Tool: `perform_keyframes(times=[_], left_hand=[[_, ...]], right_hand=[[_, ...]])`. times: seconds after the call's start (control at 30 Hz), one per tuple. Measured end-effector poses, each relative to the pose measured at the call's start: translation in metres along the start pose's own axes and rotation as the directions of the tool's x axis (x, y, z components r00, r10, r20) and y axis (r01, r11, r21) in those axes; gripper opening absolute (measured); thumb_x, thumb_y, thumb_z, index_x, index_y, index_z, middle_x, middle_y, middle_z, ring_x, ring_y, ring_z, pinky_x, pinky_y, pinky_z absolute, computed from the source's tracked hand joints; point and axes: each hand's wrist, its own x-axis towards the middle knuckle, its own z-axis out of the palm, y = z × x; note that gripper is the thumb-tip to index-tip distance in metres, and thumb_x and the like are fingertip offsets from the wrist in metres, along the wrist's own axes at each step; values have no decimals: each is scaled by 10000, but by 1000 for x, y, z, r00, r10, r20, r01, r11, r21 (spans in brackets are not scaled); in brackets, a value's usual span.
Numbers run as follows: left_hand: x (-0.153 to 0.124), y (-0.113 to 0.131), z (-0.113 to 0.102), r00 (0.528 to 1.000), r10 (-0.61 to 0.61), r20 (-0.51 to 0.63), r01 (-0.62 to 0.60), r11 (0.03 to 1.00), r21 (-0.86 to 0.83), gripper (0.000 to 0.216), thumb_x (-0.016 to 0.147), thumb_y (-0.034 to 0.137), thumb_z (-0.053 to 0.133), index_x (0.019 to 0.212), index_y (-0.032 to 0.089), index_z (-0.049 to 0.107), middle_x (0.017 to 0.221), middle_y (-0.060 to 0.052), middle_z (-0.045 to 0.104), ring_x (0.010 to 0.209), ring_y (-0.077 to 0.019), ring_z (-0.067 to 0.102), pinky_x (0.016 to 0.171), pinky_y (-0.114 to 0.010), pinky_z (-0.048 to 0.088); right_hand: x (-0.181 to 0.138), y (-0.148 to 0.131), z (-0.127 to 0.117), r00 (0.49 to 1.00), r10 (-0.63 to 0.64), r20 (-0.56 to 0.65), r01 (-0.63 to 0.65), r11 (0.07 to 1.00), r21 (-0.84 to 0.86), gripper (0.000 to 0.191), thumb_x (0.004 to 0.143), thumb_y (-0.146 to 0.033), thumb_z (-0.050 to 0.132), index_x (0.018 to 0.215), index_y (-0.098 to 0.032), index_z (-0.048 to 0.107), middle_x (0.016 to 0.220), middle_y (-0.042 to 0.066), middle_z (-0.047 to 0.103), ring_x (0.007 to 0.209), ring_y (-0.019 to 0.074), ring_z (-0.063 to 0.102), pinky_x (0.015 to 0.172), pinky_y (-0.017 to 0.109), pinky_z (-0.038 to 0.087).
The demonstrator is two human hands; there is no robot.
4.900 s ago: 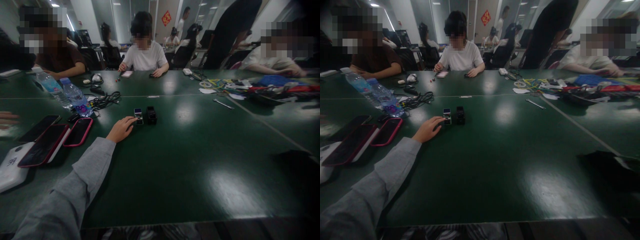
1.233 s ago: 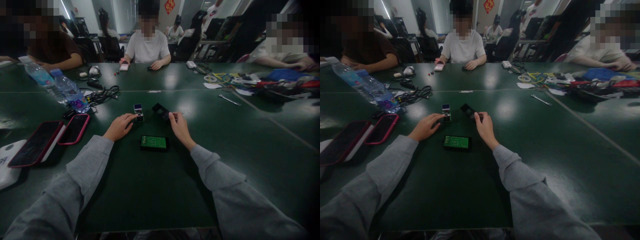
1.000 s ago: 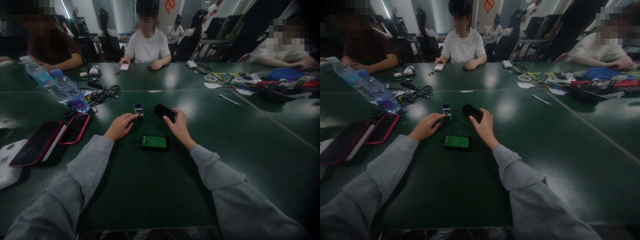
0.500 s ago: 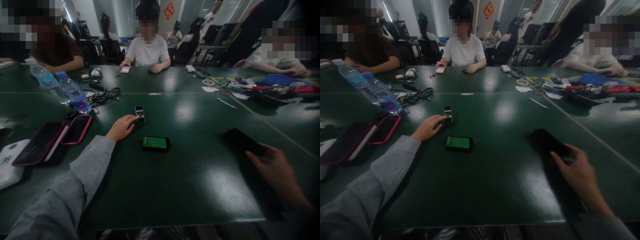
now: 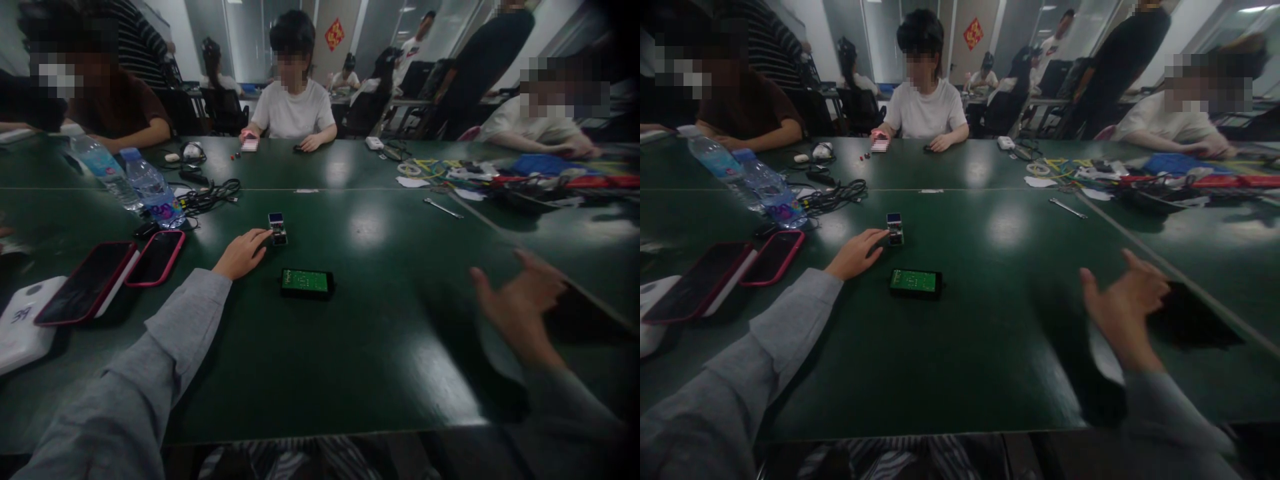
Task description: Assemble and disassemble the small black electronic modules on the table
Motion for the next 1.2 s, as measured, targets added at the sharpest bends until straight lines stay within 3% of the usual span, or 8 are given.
perform_keyframes(times=[0.03, 0.1, 0.23, 0.33, 0.57, 0.67, 0.9, 1.2], left_hand=[[0, 0, 0, 1000, -4, -7, 4, 1000, 0, 510, 977, 271, 458, 1475, 199, 368, 1385, -131, 518, 1133, -256, 593, 922, -424, 516], [0, -1, 0, 1000, -10, -11, 10, 1000, 1, 511, 978, 276, 459, 1472, 182, 369, 1380, -136, 524, 1139, -259, 592, 927, -424, 517], [0, -1, 0, 999, 39, 15, -39, 999, 33, 479, 984, 231, 436, 1461, 214, 404, 1405, -126, 514, 1191, -267, 568, 941, -441, 511], [0, -2, 0, 995, 94, 33, -95, 994, 51, 500, 974, 159, 420, 1461, 273, 415, 1436, -102, 495, 1239, -263, 537, 961, -454, 498], [3, -2, 3, 989, 109, 97, -115, 991, 69, 572, 970, 132, 402, 1515, 291, 331, 1517, -77, 450, 1192, -251, 530, 958, -460, 495], [4, 0, 4, 980, 132, 151, -146, 986, 80, 620, 963, 108, 385, 1537, 318, 280, 1561, -46, 407, 1163, -249, 532, 951, -457, 495], [3, 3, 2, 994, 54, 92, -54, 999, -8, 563, 992, 184, 391, 1532, 289, 273, 1549, -84, 402, 1330, -267, 477, 1035, -493, 465], [3, 3, 1, 997, 30, 75, -25, 998, -59, 532, 1001, 228, 414, 1515, 295, 296, 1504, -90, 442, 1335, -258, 489, 1058, -490, 462]], right_hand=[[12, -13, 18, 992, 84, -95, -92, 993, -75, 736, 919, -718, 357, 1539, -339, 238, 1391, 205, 438, 1327, 456, 365, 998, 727, 293], [36, -51, 57, 994, 92, 57, -90, 995, -33, 667, 936, -682, 389, 1472, -286, 390, 1386, 201, 455, 1320, 412, 390, 1007, 650, 363], [67, -142, 130, 934, -135, 332, 20, 944, 328, 523, 1005, -596, 281, 1380, -297, 490, 1412, 124, 444, 1317, 319, 416, 1055, 575, 377], [72, -182, 165, 855, -247, 457, 36, 906, 423, 538, 1008, -600, 279, 1429, -311, 448, 1458, 111, 417, 1349, 311, 383, 1058, 558, 384], [69, -197, 182, 715, -553, 429, 401, 826, 396, 499, 1045, -447, 279, 1528, -325, 301, 1629, 9, 238, 1473, 270, 231, 1160, 519, 254], [69, -203, 181, 680, -598, 424, 436, 795, 423, 510, 1040, -433, 320, 1529, -292, 298, 1623, 26, 252, 1475, 266, 245, 1167, 511, 247], [73, -204, 178, 799, -450, 398, 244, 848, 471, 387, 937, -449, 569, 1250, -224, 531, 1339, 129, 559, 1191, 338, 538, 935, 520, 474], [73, -195, 181, 940, -118, 320, -99, 804, 587, 301, 916, -312, 531, 1190, -190, 504, 1097, 118, 592, 964, 253, 606, 871, 428, 510]])
